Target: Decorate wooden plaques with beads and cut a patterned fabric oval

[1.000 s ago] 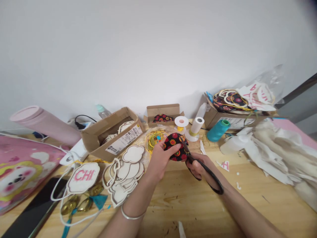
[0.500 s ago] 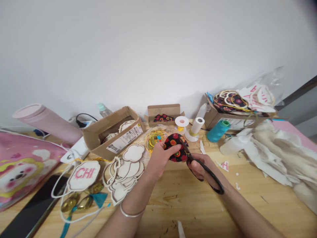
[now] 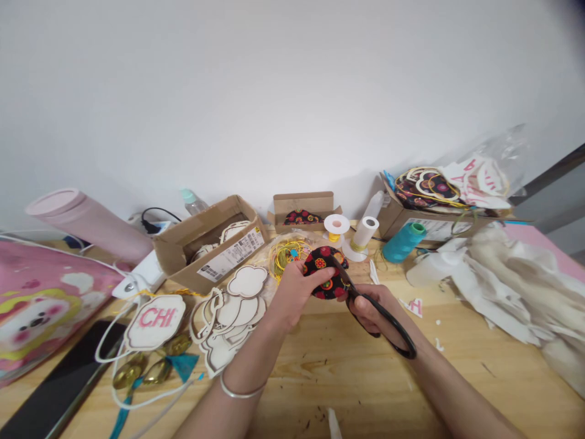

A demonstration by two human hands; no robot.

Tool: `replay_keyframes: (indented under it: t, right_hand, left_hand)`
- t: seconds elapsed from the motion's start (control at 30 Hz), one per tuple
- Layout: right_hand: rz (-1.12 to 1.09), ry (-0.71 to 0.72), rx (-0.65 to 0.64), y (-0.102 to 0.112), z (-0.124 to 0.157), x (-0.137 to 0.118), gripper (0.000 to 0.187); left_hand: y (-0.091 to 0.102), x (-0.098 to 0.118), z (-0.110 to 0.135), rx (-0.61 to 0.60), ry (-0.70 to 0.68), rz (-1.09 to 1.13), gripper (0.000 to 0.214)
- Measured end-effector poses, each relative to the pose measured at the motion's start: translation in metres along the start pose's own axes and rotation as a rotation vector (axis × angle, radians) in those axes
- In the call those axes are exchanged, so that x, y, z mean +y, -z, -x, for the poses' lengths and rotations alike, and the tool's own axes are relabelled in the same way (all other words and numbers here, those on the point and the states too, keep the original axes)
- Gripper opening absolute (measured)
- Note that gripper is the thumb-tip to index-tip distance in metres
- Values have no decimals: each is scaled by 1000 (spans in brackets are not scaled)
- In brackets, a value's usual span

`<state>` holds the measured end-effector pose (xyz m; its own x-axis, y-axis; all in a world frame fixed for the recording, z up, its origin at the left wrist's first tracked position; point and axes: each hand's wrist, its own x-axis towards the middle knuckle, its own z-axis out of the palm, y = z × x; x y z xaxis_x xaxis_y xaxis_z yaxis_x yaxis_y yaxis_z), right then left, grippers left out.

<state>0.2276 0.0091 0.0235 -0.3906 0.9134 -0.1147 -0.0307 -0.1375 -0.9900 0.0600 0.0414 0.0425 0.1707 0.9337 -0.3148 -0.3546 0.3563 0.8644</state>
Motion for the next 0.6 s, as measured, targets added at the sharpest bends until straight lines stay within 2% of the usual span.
replay_keyframes:
  t: [0.4, 0.6]
  right_hand:
    - [12, -3, -25, 3, -1, -2, 45]
    - [59, -36, -17, 3, -1, -8, 49]
  left_hand:
    - [5, 1, -1, -19, 40, -33, 20]
    - [6, 4, -2, -18, 64, -63, 23]
